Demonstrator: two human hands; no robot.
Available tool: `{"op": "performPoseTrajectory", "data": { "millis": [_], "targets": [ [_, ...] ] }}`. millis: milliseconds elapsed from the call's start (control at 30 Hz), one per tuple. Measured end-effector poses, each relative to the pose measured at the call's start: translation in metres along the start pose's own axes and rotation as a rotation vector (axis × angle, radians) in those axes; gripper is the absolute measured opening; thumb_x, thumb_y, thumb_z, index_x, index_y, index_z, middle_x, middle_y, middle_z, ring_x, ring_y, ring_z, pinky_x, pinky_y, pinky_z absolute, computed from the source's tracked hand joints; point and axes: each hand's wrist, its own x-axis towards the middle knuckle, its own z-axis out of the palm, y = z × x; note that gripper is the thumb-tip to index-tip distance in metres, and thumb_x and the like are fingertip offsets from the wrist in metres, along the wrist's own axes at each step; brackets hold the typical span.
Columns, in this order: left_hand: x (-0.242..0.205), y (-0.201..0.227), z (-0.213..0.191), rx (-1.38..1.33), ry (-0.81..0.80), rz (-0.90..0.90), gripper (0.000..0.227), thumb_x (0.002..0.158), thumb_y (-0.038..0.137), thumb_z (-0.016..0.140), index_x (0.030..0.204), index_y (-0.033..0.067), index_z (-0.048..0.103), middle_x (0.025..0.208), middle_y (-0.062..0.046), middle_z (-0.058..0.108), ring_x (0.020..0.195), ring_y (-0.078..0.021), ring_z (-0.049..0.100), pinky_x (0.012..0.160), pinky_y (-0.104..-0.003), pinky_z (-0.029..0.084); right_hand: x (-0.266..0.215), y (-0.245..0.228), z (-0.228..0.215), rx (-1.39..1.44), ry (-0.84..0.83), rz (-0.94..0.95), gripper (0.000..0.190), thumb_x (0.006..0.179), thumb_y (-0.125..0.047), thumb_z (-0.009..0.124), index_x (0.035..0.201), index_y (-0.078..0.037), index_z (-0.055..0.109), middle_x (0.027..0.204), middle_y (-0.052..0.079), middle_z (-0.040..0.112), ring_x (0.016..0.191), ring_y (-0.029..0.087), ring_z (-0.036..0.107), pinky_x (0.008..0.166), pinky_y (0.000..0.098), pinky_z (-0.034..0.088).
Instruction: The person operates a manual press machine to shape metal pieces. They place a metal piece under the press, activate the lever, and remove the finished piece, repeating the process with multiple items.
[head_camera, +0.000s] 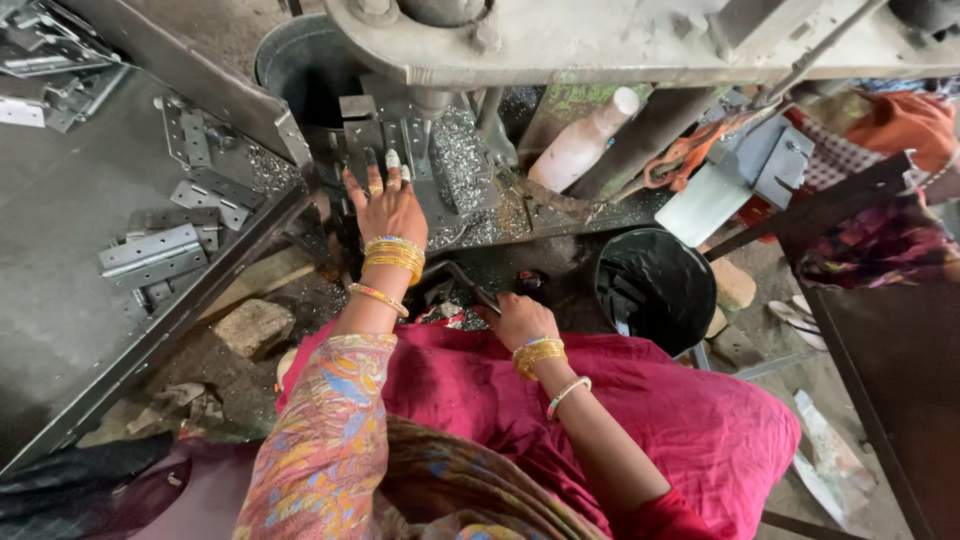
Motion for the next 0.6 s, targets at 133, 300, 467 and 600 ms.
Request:
{"op": "performPoseTrajectory", "data": {
  "millis": [133, 300, 467, 600],
  "targets": [
    [0.005, -0.004, -0.004, -0.026, 0.132, 0.039, 0.047, 0.097, 0.017, 0.042, 0.139, 0.0095, 0.061, 0.160, -0.004, 0.044, 0.147, -0.0309, 0.035, 0.121, -0.063, 0.000, 0.018, 0.000, -0.007, -0.023, 0.014, -0.016, 0.048, 0.091, -0.056, 0.062, 0.098, -0.010, 0.071, 0.096, 0.021, 0.075, 0.094, 0.041, 0.070, 0.082, 0.0538, 0.055],
    [-0.005, 0.002, 0.010, -0.021, 0.042, -0.012, 0.041, 0.109, 0.021, 0.039, 0.140, 0.0097, 0.063, 0.163, -0.004, 0.044, 0.155, -0.0304, 0.031, 0.127, -0.061, 0.001, 0.007, 0.011, 0.019, 0.035, -0.034, 0.046, 0.052, 0.094, -0.060, 0.060, 0.102, -0.009, 0.069, 0.098, 0.021, 0.074, 0.094, 0.041, 0.071, 0.083, 0.0529, 0.056],
    [0.009, -0.002, 0.001, 0.006, 0.052, 0.020, 0.052, 0.093, 0.017, 0.044, 0.142, 0.0095, 0.060, 0.162, -0.004, 0.038, 0.148, -0.0313, 0.029, 0.120, -0.063, -0.002, 0.006, 0.007, 0.022, 0.025, -0.005, 0.053, 0.053, 0.090, -0.061, 0.063, 0.106, -0.011, 0.068, 0.099, 0.022, 0.073, 0.093, 0.043, 0.070, 0.081, 0.0540, 0.056],
    [0.028, 0.005, -0.013, 0.074, -0.031, -0.011, 0.048, 0.096, 0.018, 0.041, 0.141, 0.0123, 0.060, 0.161, -0.005, 0.036, 0.152, -0.0288, 0.025, 0.121, -0.063, -0.006, 0.023, 0.015, 0.009, -0.015, -0.013, 0.008, 0.050, 0.092, -0.059, 0.060, 0.107, -0.011, 0.068, 0.097, 0.021, 0.075, 0.094, 0.042, 0.072, 0.082, 0.0540, 0.057]
  ]
}}
